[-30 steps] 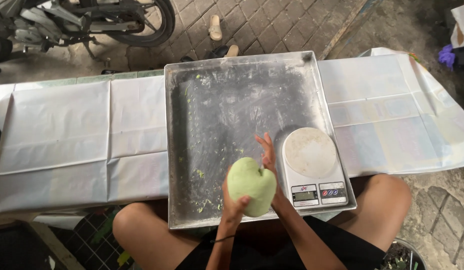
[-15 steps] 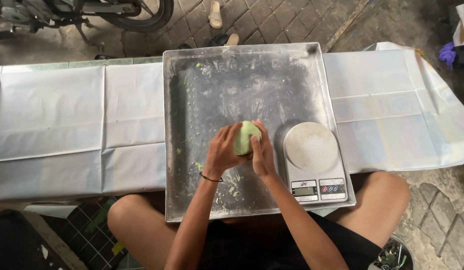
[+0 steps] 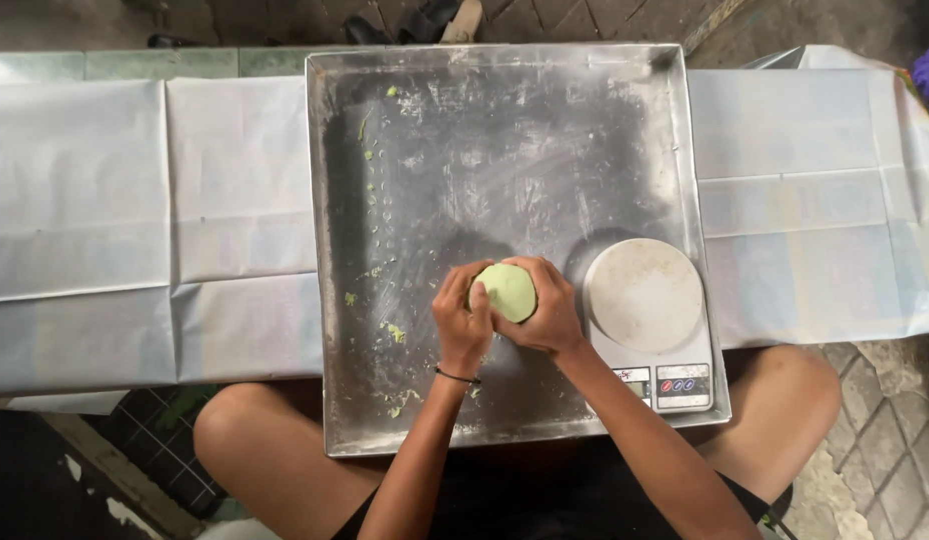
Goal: Kneading and shaping a large mass of green dough on a metal tray using both hands.
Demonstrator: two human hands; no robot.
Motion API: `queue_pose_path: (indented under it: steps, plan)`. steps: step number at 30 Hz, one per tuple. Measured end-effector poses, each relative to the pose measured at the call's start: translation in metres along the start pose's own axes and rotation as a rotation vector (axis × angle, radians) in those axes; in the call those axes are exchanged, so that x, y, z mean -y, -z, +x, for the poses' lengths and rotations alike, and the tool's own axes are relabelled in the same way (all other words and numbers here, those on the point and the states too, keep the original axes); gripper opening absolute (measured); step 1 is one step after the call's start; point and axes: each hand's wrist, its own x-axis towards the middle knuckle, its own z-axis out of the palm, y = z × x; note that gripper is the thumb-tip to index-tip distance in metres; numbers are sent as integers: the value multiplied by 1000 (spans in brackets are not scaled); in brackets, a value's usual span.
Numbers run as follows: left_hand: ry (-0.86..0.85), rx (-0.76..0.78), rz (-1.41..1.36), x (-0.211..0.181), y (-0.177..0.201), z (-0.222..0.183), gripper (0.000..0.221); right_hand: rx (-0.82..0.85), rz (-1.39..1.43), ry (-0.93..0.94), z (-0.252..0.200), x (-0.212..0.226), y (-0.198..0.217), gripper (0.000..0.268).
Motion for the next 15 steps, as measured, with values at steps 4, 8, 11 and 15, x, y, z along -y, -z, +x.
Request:
queue_pose_path:
  steps: [4,8,11,15]
  plan:
    - [5,-134,24,20,-4,10,40,-9,32,-90,6,1,-4,62]
    - [45,-134,58,25,-2,29,39,-27,87,-144,28,8,-6,46]
    - [104,-80,79,33,-5,41,49,23,91,-164,39,0,-8,42]
    - [193,-22,148,33,-3,57,57,63,103,-210,56,-9,-11,41]
